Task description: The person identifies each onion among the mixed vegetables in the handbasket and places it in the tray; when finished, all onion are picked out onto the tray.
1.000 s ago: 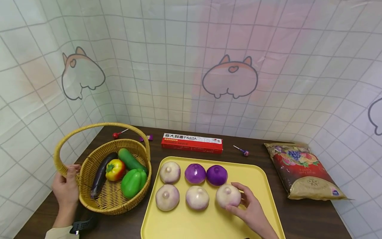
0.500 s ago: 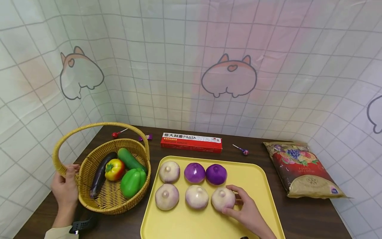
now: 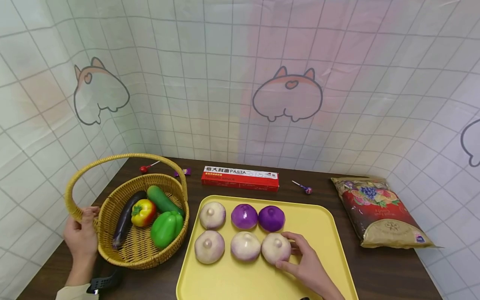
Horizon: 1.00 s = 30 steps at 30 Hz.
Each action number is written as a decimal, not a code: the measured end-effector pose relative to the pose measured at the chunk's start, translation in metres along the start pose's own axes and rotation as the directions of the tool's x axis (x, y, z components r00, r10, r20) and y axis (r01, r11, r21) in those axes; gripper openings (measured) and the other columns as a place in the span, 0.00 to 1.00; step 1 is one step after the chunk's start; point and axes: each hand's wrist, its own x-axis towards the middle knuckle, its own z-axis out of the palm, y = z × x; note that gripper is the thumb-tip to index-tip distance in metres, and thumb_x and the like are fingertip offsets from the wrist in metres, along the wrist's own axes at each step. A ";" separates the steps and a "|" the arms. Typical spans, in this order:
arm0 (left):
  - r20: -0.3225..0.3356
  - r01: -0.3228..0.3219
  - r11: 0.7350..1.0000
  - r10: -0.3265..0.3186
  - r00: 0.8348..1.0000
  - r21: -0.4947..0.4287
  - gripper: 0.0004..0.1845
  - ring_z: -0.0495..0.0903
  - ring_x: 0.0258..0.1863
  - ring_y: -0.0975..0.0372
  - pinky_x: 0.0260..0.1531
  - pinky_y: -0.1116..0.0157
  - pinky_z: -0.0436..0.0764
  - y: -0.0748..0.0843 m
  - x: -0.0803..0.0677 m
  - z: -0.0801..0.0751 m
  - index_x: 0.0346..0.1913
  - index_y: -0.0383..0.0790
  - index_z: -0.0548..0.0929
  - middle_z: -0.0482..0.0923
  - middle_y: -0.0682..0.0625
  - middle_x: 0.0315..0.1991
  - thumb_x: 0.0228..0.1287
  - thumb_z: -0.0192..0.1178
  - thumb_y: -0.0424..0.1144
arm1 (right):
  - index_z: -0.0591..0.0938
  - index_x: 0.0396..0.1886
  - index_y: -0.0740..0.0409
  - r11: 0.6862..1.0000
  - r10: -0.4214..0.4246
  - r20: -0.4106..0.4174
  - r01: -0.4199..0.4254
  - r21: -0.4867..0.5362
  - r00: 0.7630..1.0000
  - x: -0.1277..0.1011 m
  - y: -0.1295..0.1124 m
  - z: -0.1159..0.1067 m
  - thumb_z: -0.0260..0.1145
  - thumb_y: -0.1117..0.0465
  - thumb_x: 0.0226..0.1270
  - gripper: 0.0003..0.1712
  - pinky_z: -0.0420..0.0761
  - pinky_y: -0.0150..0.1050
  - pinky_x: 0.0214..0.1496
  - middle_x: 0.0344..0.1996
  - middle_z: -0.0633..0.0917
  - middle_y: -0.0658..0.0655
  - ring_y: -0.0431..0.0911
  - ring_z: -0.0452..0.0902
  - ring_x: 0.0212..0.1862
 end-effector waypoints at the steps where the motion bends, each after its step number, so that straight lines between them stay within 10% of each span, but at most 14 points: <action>1: 0.004 0.000 1.000 0.000 1.000 0.005 0.17 0.75 0.27 0.71 0.29 0.77 0.70 0.000 0.000 -0.001 0.41 0.21 0.81 0.83 0.60 0.32 0.70 0.59 0.39 | 0.73 0.63 0.52 1.000 0.003 0.005 -0.003 -0.003 1.000 0.000 0.000 0.001 0.80 0.58 0.48 0.41 0.76 0.36 0.51 0.57 0.79 0.55 0.41 0.78 0.50; 21: -0.004 0.003 0.999 -0.003 1.000 0.050 0.15 0.73 0.26 0.74 0.28 0.78 0.69 -0.001 0.003 0.000 0.41 0.21 0.80 0.80 0.68 0.32 0.70 0.57 0.36 | 0.73 0.64 0.55 0.994 -0.103 0.002 0.103 -0.022 0.995 0.002 -0.003 0.006 0.80 0.58 0.48 0.41 0.78 0.36 0.51 0.57 0.80 0.55 0.39 0.78 0.50; 30: -0.088 0.102 0.994 -0.099 0.991 0.027 0.18 0.76 0.43 0.67 0.40 0.76 0.72 0.036 -0.003 -0.011 0.55 0.34 0.75 0.77 0.59 0.48 0.65 0.59 0.36 | 0.73 0.64 0.58 0.996 -0.091 -0.082 0.093 0.020 0.993 0.001 -0.012 -0.010 0.67 0.64 0.65 0.28 0.79 0.35 0.50 0.59 0.76 0.63 0.44 0.77 0.53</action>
